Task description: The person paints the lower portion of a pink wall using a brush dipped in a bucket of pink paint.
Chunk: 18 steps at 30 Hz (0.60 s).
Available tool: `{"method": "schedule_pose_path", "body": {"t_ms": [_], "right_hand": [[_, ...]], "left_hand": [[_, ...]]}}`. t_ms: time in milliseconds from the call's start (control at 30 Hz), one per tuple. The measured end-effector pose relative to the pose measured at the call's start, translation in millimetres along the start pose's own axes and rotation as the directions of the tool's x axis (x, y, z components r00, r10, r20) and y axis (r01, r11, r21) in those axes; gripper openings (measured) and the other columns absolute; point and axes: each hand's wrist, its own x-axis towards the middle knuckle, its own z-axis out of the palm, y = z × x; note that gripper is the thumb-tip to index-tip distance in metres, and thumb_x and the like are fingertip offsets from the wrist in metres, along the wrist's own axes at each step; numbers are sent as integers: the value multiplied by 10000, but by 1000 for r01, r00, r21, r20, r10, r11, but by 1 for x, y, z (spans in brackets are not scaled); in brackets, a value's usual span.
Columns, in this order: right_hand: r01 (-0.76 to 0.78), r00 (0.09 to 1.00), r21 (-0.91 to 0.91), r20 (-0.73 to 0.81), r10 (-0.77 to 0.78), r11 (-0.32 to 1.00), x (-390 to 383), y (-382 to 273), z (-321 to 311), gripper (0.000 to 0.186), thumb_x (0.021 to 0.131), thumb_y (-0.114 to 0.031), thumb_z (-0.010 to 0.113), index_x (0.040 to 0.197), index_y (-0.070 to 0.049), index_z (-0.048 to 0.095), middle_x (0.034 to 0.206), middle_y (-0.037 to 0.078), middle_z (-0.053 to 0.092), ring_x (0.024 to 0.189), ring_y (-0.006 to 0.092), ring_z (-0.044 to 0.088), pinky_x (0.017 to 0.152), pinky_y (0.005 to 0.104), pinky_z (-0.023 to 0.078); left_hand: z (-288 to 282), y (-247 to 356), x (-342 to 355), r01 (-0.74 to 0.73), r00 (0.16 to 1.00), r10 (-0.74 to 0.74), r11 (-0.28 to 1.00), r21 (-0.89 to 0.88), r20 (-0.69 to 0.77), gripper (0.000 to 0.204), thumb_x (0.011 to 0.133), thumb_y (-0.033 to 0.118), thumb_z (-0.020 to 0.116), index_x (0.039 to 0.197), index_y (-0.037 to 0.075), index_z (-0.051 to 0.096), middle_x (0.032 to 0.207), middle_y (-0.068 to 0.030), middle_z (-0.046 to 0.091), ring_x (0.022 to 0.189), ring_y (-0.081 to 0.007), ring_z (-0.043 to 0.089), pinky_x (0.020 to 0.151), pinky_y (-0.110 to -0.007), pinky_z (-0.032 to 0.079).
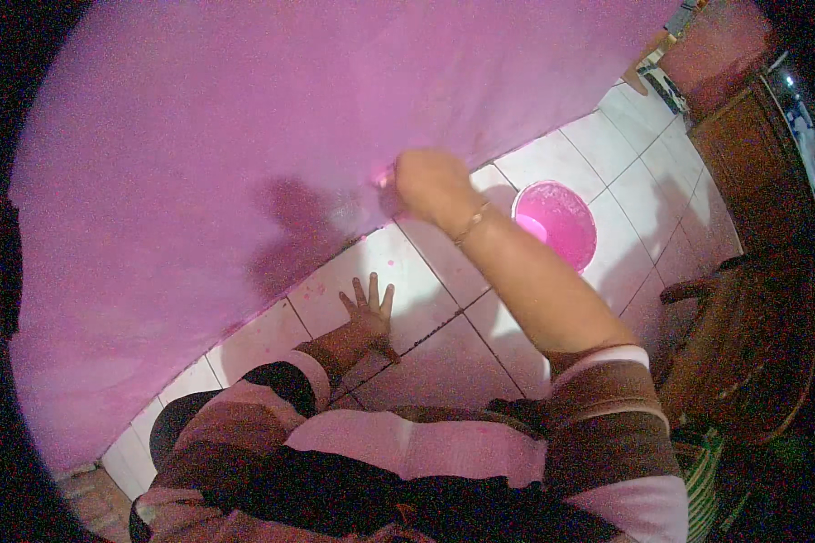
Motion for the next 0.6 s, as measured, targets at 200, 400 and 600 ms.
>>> {"method": "schedule_pose_path", "body": {"t_ms": [200,400,600], "right_hand": [[288,836,172,-525,-160,942,-55,6,-129,182,843,-105,551,977,-35,651,805,139,657,725,245,605,648,363,475],[71,997,-29,38,-69,997,-48,-10,-49,220,802,-99,480,940,-84,650,871,208,641,841,375,621,742,468,481],[27,992,-5,127,-26,1000,-4,-6,12,239,839,-161,504,1009,-151,671,898,170,654,853,346,630,744,438,490]], "left_hand": [[24,-8,4,-66,991,63,998,-21,-120,1483,331,654,804,1435,18,45,1415,-370,-160,1245,-647,-89,850,-824,27],[4,-6,-6,23,1000,-24,1000,5,13,1472,398,653,807,1459,128,-67,1455,-264,-217,1305,-547,-147,931,-771,49],[-1,0,2,-37,999,37,999,22,0,1483,386,656,809,1457,126,-69,1458,-261,-210,1305,-549,-143,935,-768,53]]}}
